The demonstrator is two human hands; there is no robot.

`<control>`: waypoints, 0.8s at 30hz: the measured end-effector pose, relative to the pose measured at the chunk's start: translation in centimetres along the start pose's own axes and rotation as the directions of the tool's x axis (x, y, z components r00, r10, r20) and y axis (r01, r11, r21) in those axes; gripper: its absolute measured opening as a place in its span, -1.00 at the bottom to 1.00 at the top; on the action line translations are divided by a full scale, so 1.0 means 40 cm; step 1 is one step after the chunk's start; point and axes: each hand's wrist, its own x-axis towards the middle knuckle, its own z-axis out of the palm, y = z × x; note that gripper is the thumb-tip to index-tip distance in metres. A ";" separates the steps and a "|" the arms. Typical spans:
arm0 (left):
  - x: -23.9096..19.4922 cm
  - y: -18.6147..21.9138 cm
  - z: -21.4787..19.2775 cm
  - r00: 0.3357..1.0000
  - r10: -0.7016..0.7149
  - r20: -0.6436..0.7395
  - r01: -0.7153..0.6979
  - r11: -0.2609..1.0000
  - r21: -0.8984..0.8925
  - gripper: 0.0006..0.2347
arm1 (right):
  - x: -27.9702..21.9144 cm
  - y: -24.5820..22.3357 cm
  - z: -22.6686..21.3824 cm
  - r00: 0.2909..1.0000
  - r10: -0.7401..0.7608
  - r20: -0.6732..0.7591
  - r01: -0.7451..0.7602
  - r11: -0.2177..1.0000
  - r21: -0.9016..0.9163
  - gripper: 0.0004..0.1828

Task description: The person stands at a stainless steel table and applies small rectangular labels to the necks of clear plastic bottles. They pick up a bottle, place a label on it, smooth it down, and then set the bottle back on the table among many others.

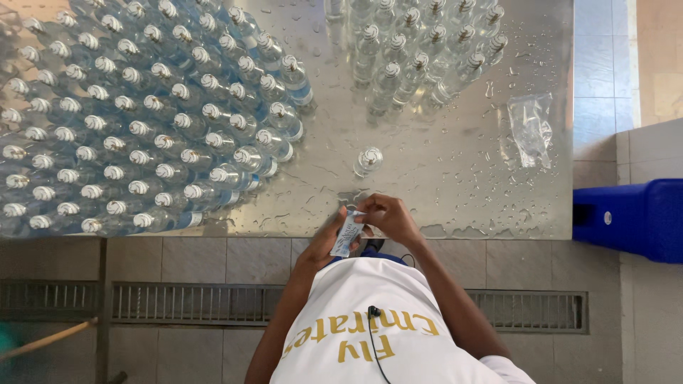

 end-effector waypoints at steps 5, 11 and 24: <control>0.009 -0.002 -0.014 0.997 0.064 0.031 -0.064 0.998 -0.008 -0.40 | 0.018 -0.065 -0.019 0.997 -0.058 -0.047 0.053 0.992 -0.111 -0.78; 0.034 -0.004 -0.042 0.986 0.157 0.056 -0.155 0.987 -0.037 -0.40 | 0.067 -0.093 -0.047 0.912 -0.389 -0.131 0.356 0.908 -0.222 -0.83; 0.057 -0.022 -0.104 0.981 0.190 -0.046 -0.190 0.982 0.003 -0.26 | 0.228 -0.111 -0.145 0.761 -0.587 -0.277 0.537 0.809 -0.238 -0.89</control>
